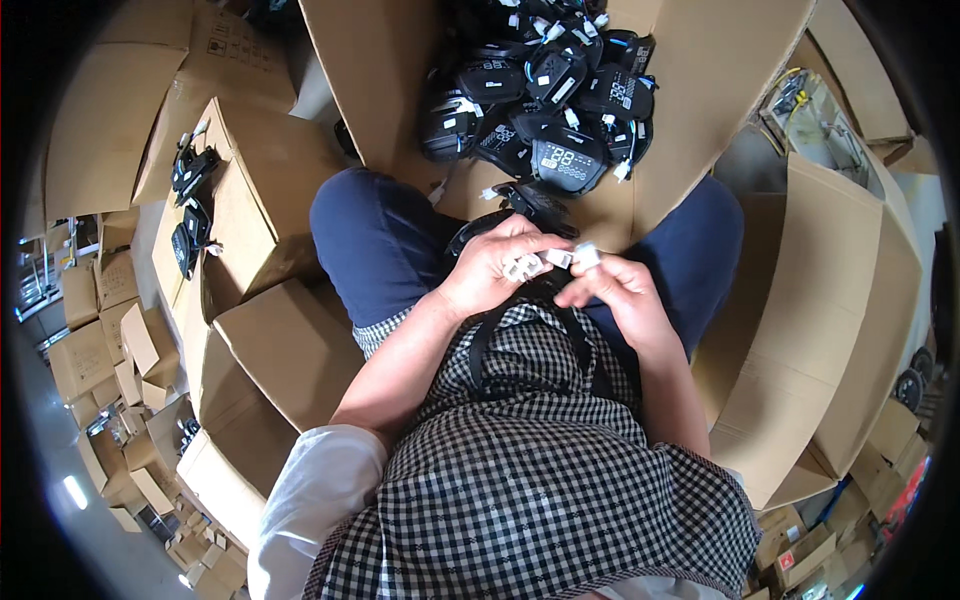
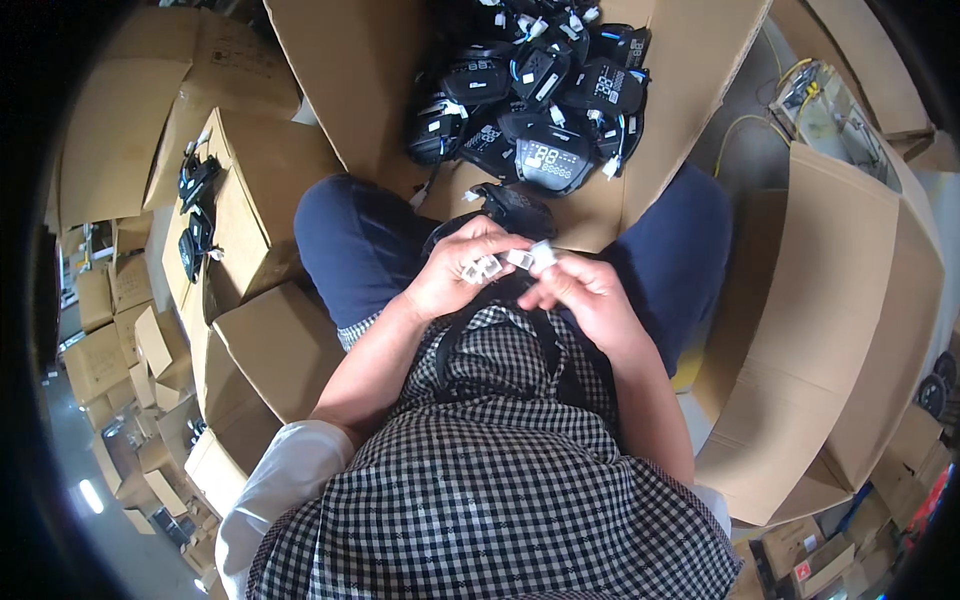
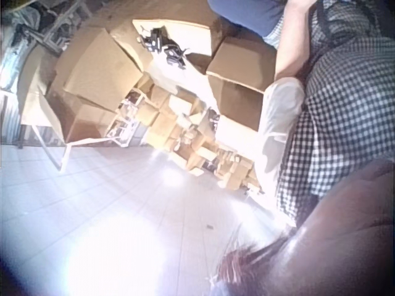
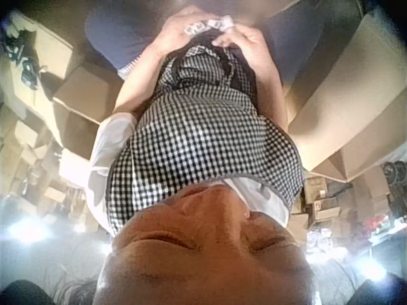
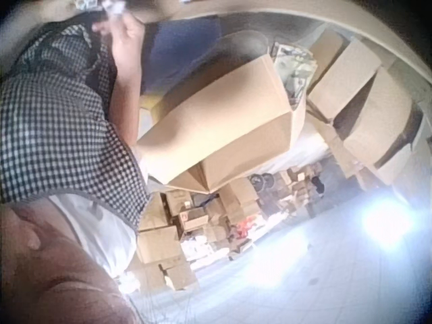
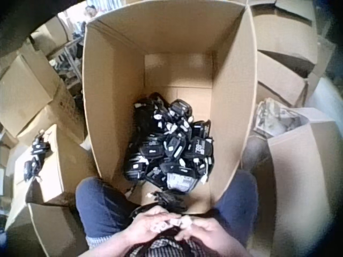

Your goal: The person tests electronic display units by picking them from a large cardboard box, plugging each unit's wire connector into a testing plug to light up its screen, and placing the display units into an adjacent cardboard box by hand.

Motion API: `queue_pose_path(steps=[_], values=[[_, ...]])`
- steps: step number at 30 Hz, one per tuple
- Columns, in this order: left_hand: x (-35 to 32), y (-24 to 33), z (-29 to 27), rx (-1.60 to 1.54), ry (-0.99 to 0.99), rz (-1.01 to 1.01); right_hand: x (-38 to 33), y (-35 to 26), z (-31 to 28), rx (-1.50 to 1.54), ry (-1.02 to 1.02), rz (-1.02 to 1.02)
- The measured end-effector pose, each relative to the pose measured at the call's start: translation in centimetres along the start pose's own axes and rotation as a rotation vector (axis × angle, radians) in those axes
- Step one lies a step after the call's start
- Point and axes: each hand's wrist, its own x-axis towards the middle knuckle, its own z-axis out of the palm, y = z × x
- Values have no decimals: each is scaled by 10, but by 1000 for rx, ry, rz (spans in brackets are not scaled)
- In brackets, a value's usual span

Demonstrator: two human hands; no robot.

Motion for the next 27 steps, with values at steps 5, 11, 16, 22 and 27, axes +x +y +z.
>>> queue_pose_path(steps=[5, 11, 16, 22, 27], values=[[-2, 3, -3, -112, 48, -78, -5, 0, 6, -374, 196, 76], [-13, 7, 8, 53, 133, 10, -2, -13, 17, -995, 115, -4], [-20, 1, 24, 166, 356, 99, -4, 1, 26, -137, 153, 231], [-25, 1, 20, 368, 367, 209, -9, 0, 33, 243, 205, 356], [-35, -3, 13, 523, 254, 340, -10, 1, 28, 302, 56, 501]])
